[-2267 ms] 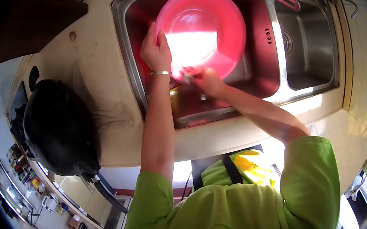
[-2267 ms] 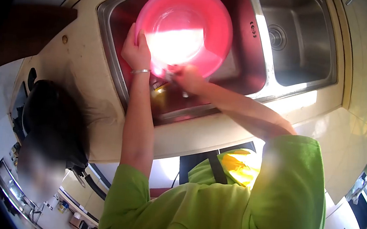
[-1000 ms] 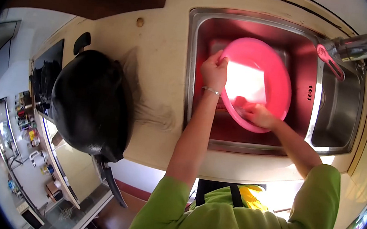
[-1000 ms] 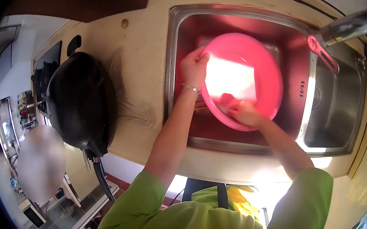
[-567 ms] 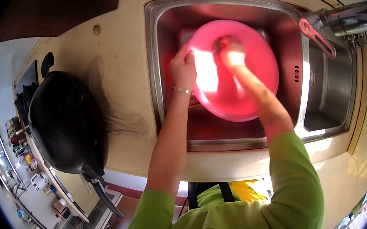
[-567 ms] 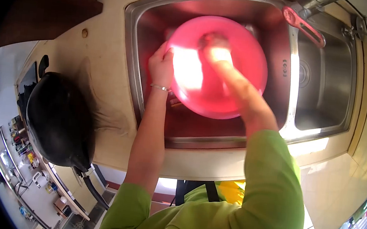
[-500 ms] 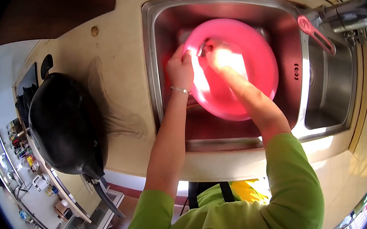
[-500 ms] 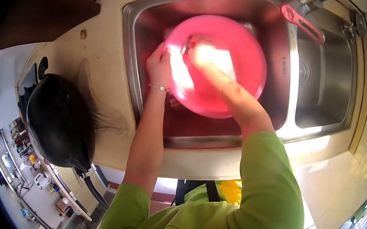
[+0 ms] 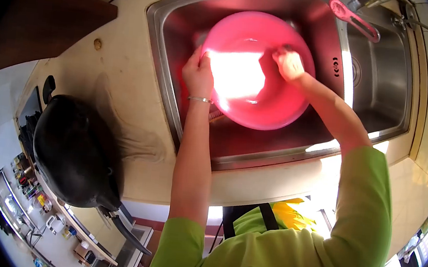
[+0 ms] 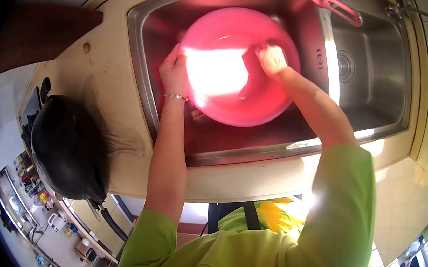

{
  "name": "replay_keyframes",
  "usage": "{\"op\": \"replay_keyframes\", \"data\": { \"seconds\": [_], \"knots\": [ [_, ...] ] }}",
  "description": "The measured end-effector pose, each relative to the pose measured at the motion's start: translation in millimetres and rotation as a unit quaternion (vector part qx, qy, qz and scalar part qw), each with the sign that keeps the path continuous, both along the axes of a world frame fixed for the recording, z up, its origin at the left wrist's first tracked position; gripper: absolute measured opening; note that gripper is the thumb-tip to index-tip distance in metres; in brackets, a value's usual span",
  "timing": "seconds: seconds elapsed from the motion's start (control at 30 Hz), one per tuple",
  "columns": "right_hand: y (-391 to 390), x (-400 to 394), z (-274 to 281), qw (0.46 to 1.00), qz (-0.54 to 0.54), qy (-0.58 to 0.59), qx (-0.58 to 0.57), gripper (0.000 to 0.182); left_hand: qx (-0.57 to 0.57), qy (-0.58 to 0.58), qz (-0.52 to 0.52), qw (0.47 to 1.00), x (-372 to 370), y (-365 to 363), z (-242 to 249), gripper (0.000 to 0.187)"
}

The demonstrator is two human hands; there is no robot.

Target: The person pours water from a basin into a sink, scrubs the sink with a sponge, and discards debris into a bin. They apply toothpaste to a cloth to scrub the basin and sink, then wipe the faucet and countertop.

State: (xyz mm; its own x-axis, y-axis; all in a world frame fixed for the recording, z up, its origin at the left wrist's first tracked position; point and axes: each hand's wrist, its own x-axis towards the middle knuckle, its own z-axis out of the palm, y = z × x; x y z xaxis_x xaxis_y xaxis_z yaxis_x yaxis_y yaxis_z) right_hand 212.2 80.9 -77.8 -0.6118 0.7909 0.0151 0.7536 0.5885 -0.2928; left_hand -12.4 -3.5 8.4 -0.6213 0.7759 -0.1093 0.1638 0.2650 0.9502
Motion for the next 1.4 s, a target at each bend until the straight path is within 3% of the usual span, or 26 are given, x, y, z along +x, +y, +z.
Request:
{"op": "replay_keyframes", "data": {
  "seconds": [0.03, 0.1, 0.17, 0.23, 0.3, 0.33, 0.37, 0.4, 0.43, 0.47, 0.53, 0.7, 0.8, 0.9, 0.93, 0.97, 1.0, 1.03, 1.1, 1.2, 1.33, 1.37, 1.4],
  "knots": [
    [5.8, -13.6, -4.1, 0.995, -0.001, 0.060, 0.078, 0.008, -0.004, 0.001, 0.003, 1.000, 0.6, -1.1, 1.5, 0.027],
    [5.0, -55.1, 9.5, 0.988, -0.110, 0.110, 0.014, 0.009, -0.003, -0.005, 0.003, 1.000, 5.3, -0.8, 9.2, 0.026],
    [-4.6, -99.8, 22.6, 0.978, -0.118, 0.170, -0.026, 0.010, 0.002, -0.005, 0.011, 1.000, 5.7, -2.2, 1.6, 0.026],
    [-30.0, -138.9, 24.2, 0.942, -0.205, 0.229, -0.135, 0.012, 0.004, -0.003, 0.017, 1.000, 4.3, -5.2, -2.1, 0.026],
    [-53.4, -147.6, 34.1, 0.880, -0.225, 0.294, -0.297, 0.014, -0.008, -0.024, 0.036, 0.999, 5.3, -4.5, -2.4, 0.025],
    [-68.1, -141.1, 42.0, 0.840, -0.186, 0.364, -0.358, 0.019, -0.007, -0.026, 0.035, 0.999, 5.1, 0.2, -4.1, 0.025],
    [-82.0, -129.1, 54.7, 0.822, -0.156, 0.350, -0.422, 0.022, -0.006, -0.010, 0.036, 0.999, 3.8, -1.2, -10.1, 0.025],
    [-96.2, -114.5, 57.9, 0.845, -0.110, 0.336, -0.402, 0.027, -0.007, 0.006, 0.037, 0.999, 1.6, -6.4, -16.6, 0.025],
    [-103.9, -94.7, 85.9, 0.871, -0.059, 0.247, -0.421, 0.024, -0.007, 0.002, 0.040, 0.999, 0.4, -6.9, -21.9, 0.025],
    [-114.3, -75.1, 97.9, 0.905, 0.003, 0.235, -0.354, 0.026, 0.004, 0.024, 0.044, 0.999, -0.6, -5.5, -26.3, 0.025],
    [-121.2, -37.0, 121.9, 0.917, 0.082, 0.213, -0.329, 0.033, -0.002, 0.038, 0.050, 0.998, -3.1, -6.3, -29.8, 0.023],
    [-97.9, 23.7, 154.3, 0.946, 0.150, 0.106, -0.267, 0.029, -0.003, -0.088, 0.080, 0.993, -6.3, -5.4, -38.1, 0.023],
    [-91.4, 29.1, 161.8, 0.945, 0.157, 0.141, -0.252, 0.025, -0.007, -0.111, 0.081, 0.991, -9.7, -3.4, -52.5, 0.023],
    [-81.4, 36.0, 158.0, 0.911, 0.098, 0.227, -0.331, 0.020, -0.007, -0.095, 0.082, 0.992, -7.6, -4.4, -48.1, 0.023],
    [-75.3, 41.3, 157.6, 0.792, -0.025, 0.342, -0.506, 0.018, 0.012, -0.070, 0.057, 0.996, -7.6, -5.7, -44.0, 0.024],
    [-67.3, 44.1, 160.7, 0.616, -0.145, 0.432, -0.643, 0.017, 0.032, -0.046, 0.032, 0.998, -7.0, -6.7, -40.6, 0.024],
    [-60.0, 51.5, 151.3, 0.566, -0.159, 0.468, -0.660, 0.019, 0.019, -0.023, 0.027, 0.999, -5.5, -5.0, -38.4, 0.024],
    [-53.8, 57.9, 142.8, 0.563, -0.165, 0.479, -0.653, 0.019, 0.025, -0.024, 0.024, 0.999, -3.7, -1.9, -35.7, 0.024],
    [-47.1, 55.8, 154.6, 0.503, -0.170, 0.544, -0.650, 0.021, 0.021, 0.036, -0.003, 0.999, 0.3, -1.9, -28.0, 0.024],
    [-42.1, 52.6, 172.7, 0.480, -0.137, 0.580, -0.643, 0.021, -0.046, 0.161, -0.032, 0.985, -4.8, -2.2, -25.8, 0.026],
    [-40.8, 62.9, 188.2, 0.510, -0.205, 0.620, -0.560, 0.034, -0.212, 0.320, -0.060, 0.921, -2.2, 5.8, -9.0, 0.035],
    [-41.4, 66.6, 193.2, 0.522, -0.216, 0.617, -0.548, 0.035, -0.206, 0.322, -0.060, 0.922, -0.8, 9.2, -1.7, 0.035],
    [-40.2, 74.6, 192.2, 0.541, -0.211, 0.621, -0.526, 0.039, -0.122, 0.300, -0.064, 0.944, 0.2, 13.6, 5.5, 0.036]
  ]
}}
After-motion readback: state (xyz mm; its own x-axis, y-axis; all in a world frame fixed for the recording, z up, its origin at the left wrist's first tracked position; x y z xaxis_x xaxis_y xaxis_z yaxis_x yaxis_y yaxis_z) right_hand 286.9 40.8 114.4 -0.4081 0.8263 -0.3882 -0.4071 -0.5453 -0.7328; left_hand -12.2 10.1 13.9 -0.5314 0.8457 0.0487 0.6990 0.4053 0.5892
